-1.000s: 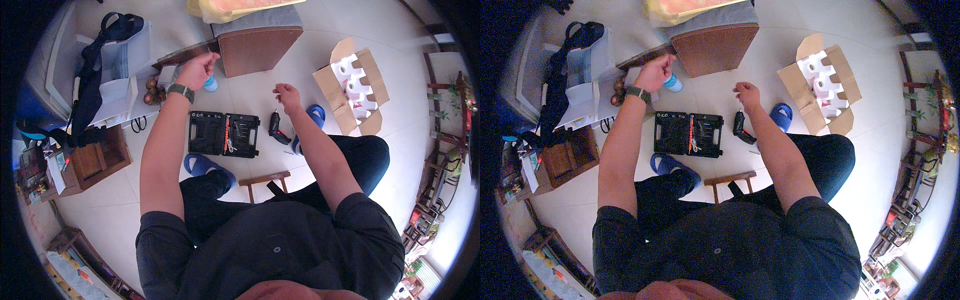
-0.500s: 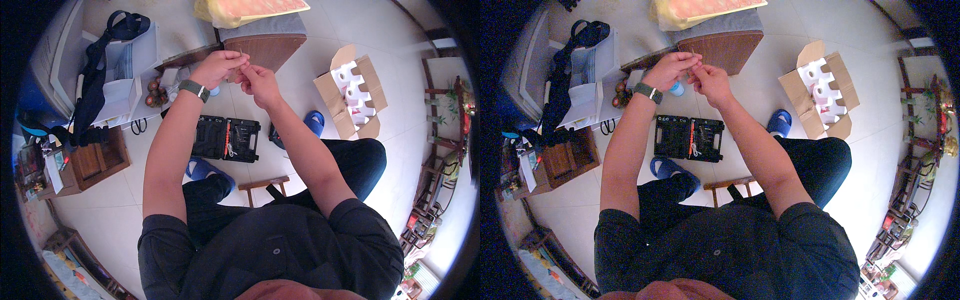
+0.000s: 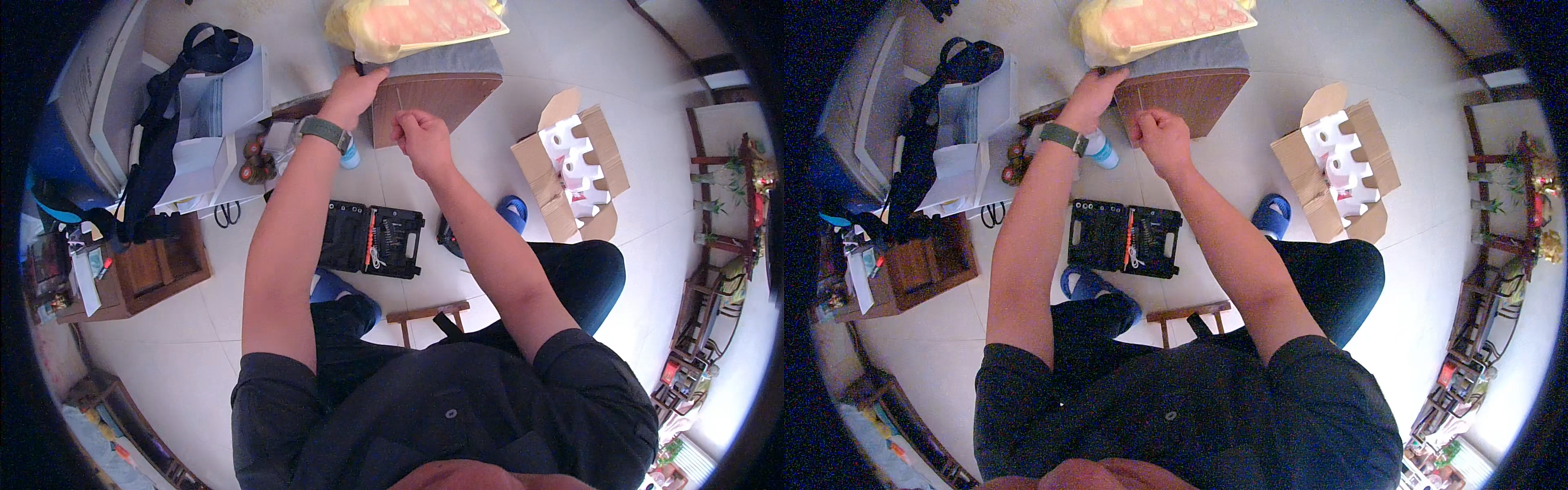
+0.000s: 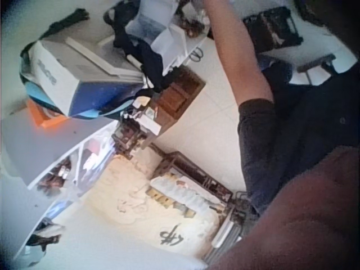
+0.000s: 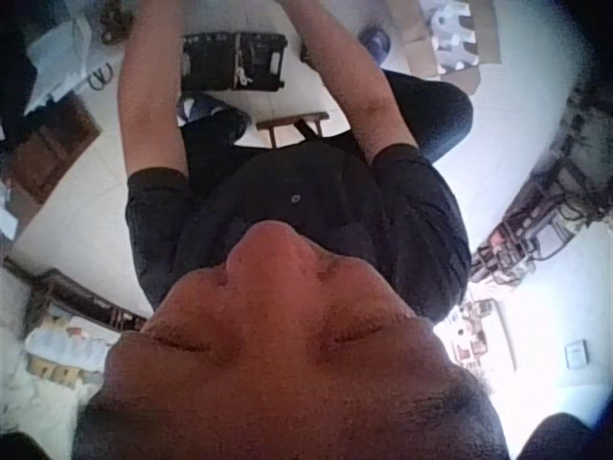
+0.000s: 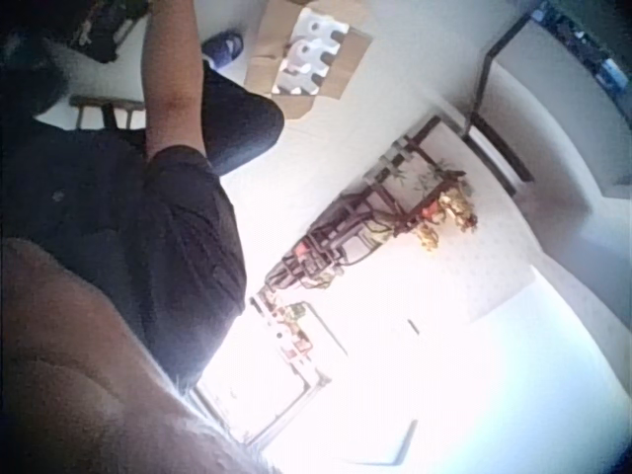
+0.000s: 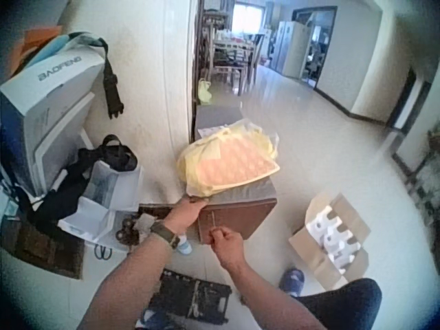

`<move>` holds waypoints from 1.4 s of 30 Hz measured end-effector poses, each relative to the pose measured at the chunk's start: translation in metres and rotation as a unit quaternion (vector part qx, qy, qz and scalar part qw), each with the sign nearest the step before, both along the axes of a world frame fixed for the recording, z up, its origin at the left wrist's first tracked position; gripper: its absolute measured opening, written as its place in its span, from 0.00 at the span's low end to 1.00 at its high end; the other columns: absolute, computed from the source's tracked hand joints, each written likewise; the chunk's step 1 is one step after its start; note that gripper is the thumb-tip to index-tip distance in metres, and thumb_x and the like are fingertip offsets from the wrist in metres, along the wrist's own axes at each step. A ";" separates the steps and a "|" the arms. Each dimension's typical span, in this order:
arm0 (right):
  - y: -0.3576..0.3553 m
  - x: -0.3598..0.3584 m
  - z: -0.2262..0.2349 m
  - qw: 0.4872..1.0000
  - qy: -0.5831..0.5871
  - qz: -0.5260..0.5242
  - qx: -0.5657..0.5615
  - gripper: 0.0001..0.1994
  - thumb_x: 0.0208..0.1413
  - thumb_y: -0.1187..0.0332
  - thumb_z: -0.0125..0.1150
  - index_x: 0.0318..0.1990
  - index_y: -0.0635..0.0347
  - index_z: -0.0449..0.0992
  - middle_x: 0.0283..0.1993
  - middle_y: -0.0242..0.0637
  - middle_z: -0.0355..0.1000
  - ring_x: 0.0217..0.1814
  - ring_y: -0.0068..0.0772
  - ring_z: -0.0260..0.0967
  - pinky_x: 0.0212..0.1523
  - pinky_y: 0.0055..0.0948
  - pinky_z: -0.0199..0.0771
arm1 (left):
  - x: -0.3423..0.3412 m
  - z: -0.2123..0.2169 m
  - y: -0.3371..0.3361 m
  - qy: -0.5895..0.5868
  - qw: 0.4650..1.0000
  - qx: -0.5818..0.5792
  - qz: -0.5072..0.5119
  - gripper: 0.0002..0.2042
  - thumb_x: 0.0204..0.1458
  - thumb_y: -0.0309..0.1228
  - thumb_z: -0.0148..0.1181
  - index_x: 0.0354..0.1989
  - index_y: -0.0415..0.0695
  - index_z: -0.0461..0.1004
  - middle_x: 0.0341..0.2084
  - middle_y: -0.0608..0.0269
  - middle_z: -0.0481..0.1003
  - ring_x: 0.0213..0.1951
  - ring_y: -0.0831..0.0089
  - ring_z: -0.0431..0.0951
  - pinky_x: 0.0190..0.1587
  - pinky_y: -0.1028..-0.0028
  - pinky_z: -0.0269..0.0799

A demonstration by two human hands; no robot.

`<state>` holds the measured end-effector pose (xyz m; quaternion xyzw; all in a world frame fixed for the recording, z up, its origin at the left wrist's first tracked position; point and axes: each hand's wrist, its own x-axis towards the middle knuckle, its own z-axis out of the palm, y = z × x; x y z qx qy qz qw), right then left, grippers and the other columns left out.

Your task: The person retrieves a toolbox and sits on a stool to assemble a small wooden cabinet. They use a cordless drill to drive screws into the cabinet's frame, repeatedly picking up screws from the floor and inserting them into the drill.

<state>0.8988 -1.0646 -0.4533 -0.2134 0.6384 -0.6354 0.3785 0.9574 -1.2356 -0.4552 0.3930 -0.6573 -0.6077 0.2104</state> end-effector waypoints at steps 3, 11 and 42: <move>-0.003 -0.006 0.000 1.000 -0.019 -0.015 -0.003 0.11 0.63 0.66 0.54 0.31 0.63 0.75 0.22 0.33 0.70 0.18 0.19 0.59 0.17 0.22 0.55 | -0.011 0.017 0.021 0.098 0.990 0.104 -0.006 0.34 0.53 0.40 0.65 0.65 0.35 0.59 0.61 0.54 0.67 0.59 0.66 0.67 0.60 0.67 0.62; -0.019 0.011 0.008 0.987 -0.146 -0.030 -0.053 0.11 0.64 0.67 0.49 0.30 0.60 0.72 0.22 0.32 0.67 0.18 0.23 0.60 0.18 0.27 0.58 | -0.019 -0.006 0.013 0.228 0.954 0.192 0.011 0.25 0.55 0.29 0.61 0.61 0.44 0.63 0.57 0.62 0.69 0.56 0.65 0.69 0.57 0.64 0.65; -0.014 -0.006 0.005 0.902 -0.419 -0.023 -0.098 0.10 0.65 0.66 0.48 0.37 0.62 0.71 0.25 0.32 0.68 0.20 0.21 0.58 0.18 0.24 0.54 | -0.023 -0.009 0.005 0.202 0.936 0.290 0.003 0.18 0.55 0.39 0.60 0.53 0.47 0.72 0.46 0.62 0.77 0.47 0.66 0.76 0.53 0.64 0.69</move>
